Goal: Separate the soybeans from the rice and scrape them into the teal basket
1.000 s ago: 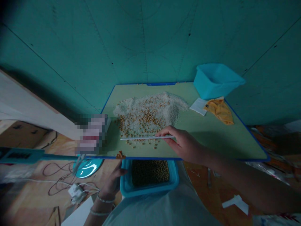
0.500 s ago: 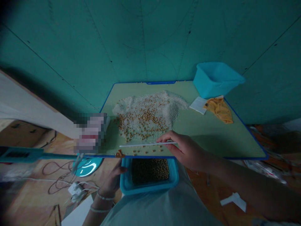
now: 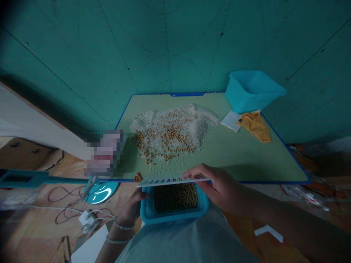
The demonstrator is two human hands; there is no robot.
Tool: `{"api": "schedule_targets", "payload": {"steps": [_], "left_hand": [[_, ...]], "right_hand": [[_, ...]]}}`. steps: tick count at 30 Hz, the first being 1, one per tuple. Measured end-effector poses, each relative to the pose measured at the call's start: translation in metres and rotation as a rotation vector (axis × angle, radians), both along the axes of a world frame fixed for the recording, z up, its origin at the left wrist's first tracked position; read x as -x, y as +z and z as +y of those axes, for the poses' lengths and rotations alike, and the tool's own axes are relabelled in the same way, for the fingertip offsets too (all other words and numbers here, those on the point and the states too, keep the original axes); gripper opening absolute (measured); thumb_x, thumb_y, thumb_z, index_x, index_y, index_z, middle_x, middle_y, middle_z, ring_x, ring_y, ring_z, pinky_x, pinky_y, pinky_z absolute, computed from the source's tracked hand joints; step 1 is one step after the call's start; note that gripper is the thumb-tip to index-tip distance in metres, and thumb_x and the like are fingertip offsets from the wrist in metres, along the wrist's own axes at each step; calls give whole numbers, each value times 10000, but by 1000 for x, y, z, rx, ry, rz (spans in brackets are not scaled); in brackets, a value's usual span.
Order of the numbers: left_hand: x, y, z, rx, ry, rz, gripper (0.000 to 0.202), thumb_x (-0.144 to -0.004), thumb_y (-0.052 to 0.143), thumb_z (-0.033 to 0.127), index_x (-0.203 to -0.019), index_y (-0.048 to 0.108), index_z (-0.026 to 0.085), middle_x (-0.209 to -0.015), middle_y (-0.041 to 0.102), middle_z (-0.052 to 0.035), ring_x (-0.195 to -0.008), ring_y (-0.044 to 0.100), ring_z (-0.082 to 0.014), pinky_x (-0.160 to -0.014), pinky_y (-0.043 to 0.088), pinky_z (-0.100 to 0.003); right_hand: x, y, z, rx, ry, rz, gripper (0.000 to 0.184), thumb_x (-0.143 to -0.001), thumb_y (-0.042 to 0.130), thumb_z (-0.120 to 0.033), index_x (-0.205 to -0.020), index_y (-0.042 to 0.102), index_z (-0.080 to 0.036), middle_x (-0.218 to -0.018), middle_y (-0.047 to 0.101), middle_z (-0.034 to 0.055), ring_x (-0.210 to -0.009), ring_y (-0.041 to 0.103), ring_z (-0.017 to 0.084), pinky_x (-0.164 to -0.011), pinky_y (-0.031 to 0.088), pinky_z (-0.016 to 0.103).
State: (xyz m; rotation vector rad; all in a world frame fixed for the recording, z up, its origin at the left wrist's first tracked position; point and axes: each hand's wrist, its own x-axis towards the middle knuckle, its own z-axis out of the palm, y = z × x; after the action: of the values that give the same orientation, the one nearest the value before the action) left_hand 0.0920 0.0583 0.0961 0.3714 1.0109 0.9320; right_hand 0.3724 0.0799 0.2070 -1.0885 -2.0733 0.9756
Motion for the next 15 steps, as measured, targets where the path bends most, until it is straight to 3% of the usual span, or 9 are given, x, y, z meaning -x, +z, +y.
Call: {"api": "schedule_targets", "payload": {"steps": [8,12,15], "left_hand": [[-3,3,5,-70,-34,26,422,-466,674,142,-870,777,208,-834,790,-22,-1002,666,-342,-927,475,-442],[-3,3,5,-27,-31,27,402,-455,673,143,-839,770,207,-792,783,-25,-1013,665,-343,-899,494,-433],[-3,3,4,4,-22,17,360,-463,682,138,-809,748,210,-828,777,-30,-1065,646,-345,-905,500,-427]], "right_hand": [[4,0,-17,13,-63,86,304,-862,450,-58,-965,569,-318,-1037,754,-16,-990,701,130,-812,526,249],[-1,4,-16,84,-89,94,210,-873,511,-148,-953,622,-308,-1021,761,6,-962,710,163,-802,542,280],[-16,7,-6,198,-329,171,63,-816,642,-320,-864,664,-286,-907,767,23,-826,719,196,-697,566,294]]}}
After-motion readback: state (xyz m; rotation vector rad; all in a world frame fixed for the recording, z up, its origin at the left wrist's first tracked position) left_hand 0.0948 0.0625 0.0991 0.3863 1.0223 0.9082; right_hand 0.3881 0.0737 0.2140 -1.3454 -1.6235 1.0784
